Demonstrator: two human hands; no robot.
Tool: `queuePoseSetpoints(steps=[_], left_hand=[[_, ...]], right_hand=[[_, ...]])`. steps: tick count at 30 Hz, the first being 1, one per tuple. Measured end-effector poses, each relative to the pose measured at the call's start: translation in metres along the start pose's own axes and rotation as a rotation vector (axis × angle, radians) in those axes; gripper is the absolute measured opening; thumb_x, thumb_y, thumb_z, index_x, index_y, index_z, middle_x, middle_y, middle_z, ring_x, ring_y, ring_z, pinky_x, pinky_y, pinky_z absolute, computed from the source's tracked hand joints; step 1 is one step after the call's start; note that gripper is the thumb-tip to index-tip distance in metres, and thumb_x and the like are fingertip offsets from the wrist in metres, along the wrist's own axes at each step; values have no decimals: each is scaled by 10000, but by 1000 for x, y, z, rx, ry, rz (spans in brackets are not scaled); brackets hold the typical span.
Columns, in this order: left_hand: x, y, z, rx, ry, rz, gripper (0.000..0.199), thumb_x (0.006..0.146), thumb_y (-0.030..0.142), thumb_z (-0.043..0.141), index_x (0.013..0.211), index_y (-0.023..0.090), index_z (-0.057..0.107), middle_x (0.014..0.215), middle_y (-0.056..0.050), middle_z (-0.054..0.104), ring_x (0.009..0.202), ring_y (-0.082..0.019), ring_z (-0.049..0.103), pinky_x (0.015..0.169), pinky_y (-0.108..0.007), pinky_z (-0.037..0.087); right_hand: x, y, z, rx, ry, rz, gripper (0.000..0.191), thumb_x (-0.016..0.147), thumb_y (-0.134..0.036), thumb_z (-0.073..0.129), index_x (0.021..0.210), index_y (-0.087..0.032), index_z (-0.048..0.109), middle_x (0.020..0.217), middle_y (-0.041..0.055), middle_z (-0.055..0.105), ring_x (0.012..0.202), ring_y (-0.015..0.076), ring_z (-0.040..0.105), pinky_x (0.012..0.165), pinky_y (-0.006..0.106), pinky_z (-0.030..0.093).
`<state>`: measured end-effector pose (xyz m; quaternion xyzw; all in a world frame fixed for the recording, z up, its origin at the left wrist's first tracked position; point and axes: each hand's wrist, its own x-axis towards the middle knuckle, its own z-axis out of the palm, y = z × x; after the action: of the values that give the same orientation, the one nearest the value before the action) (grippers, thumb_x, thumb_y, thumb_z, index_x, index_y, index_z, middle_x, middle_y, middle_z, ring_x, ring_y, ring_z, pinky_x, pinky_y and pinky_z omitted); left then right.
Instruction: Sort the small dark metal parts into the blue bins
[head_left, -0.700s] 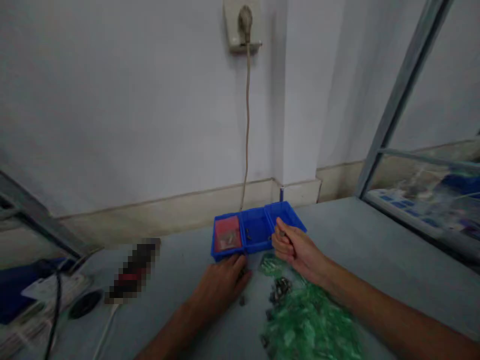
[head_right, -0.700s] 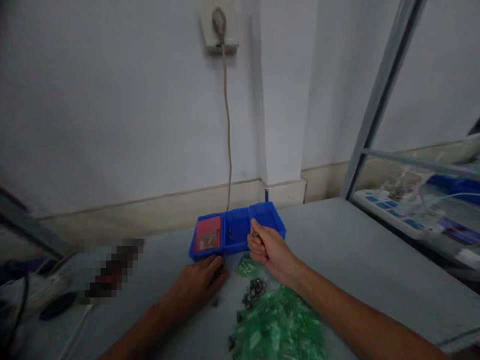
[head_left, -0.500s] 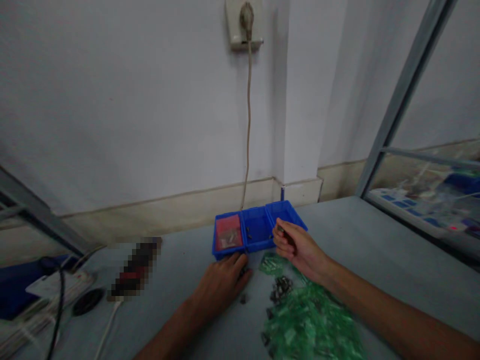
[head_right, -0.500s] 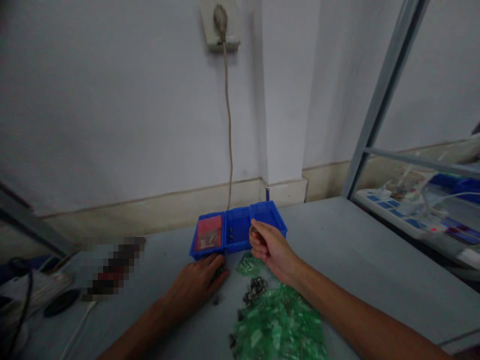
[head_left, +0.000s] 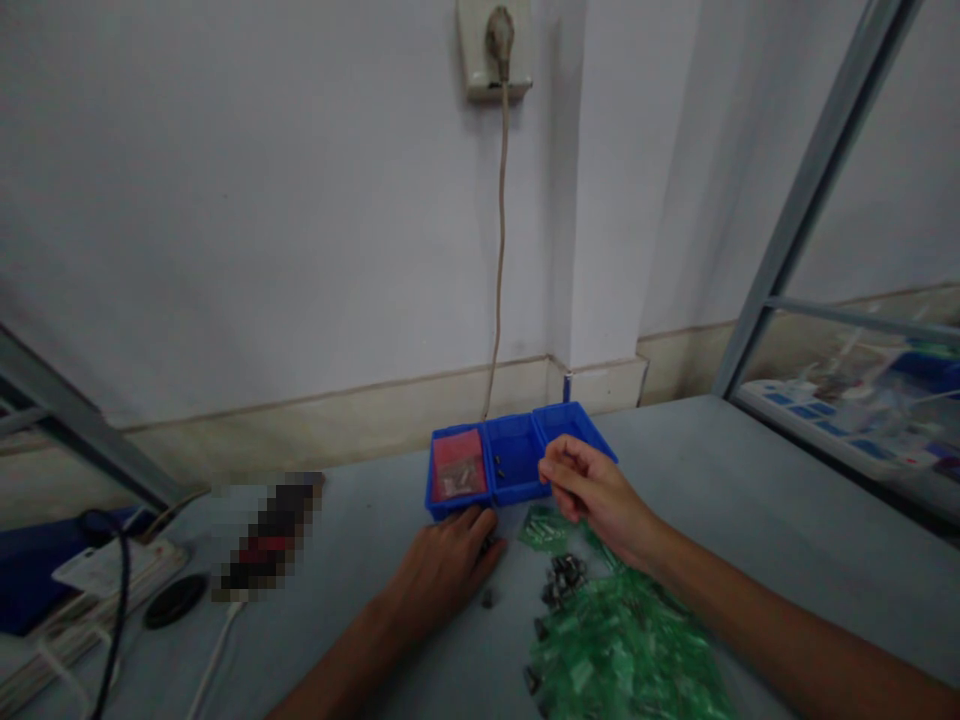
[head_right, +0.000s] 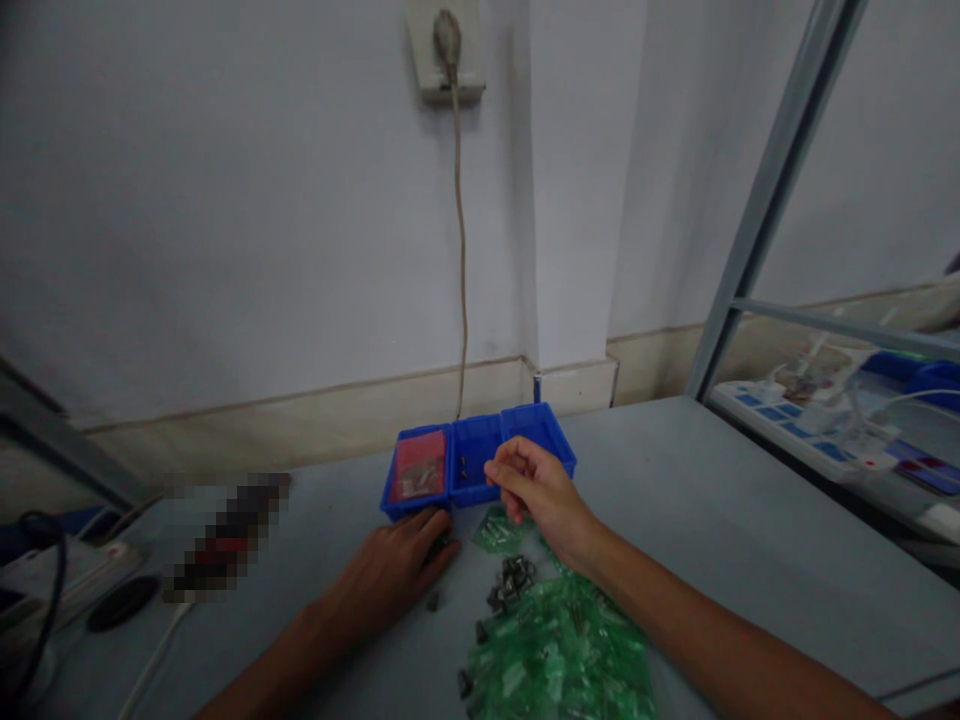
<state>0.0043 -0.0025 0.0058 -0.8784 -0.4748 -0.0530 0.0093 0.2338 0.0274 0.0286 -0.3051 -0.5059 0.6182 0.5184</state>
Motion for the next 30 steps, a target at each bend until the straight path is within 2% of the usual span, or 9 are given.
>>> queuePoseSetpoints(steps=[4, 9, 13, 17, 23, 30], left_hand=[[0, 0, 0, -3, -1, 1, 185, 1035, 376, 424, 1051, 227, 531, 1011, -31, 663, 845, -198, 658, 668, -280, 483], [-1, -1, 1, -10, 3, 6, 173, 1036, 367, 421, 1047, 230, 525, 1009, -27, 659, 858, -201, 661, 671, -284, 483], [-1, -1, 1, -5, 16, 16, 169, 1036, 368, 423, 1053, 232, 522, 1011, -22, 655, 853, -203, 658, 664, -295, 484], [-1, -1, 1, 3, 28, 12, 175, 1035, 370, 425, 1050, 230, 529, 1007, -25, 661, 829, -196, 653, 643, -289, 472], [-1, 0, 1, -5, 19, 6, 190, 1035, 376, 424, 1045, 227, 541, 994, -29, 663, 825, -184, 654, 645, -269, 468], [-2, -1, 3, -16, 22, 5, 190, 1037, 373, 416, 1048, 227, 537, 999, -35, 661, 833, -189, 655, 652, -268, 473]], right_hand=[[2, 3, -3, -117, 25, -68, 252, 821, -350, 780, 884, -220, 574, 630, -76, 504, 442, 73, 417, 402, 205, 291], [4, 6, -5, -324, 64, -163, 261, 772, -329, 815, 823, -220, 584, 721, -46, 540, 557, 109, 459, 478, 238, 346], [1, 5, -2, -512, 97, -275, 205, 795, -282, 787, 778, -214, 595, 743, -28, 550, 656, 140, 478, 589, 271, 371], [-2, 4, 1, -615, 95, -344, 171, 827, -257, 748, 773, -213, 592, 763, -17, 552, 668, 149, 474, 608, 282, 365], [-4, 3, 0, -640, 94, -356, 163, 836, -250, 739, 774, -213, 592, 775, -15, 556, 669, 149, 476, 615, 282, 362], [-1, 3, -1, -491, 90, -239, 212, 785, -324, 798, 818, -229, 612, 697, -40, 515, 623, 145, 445, 584, 273, 343]])
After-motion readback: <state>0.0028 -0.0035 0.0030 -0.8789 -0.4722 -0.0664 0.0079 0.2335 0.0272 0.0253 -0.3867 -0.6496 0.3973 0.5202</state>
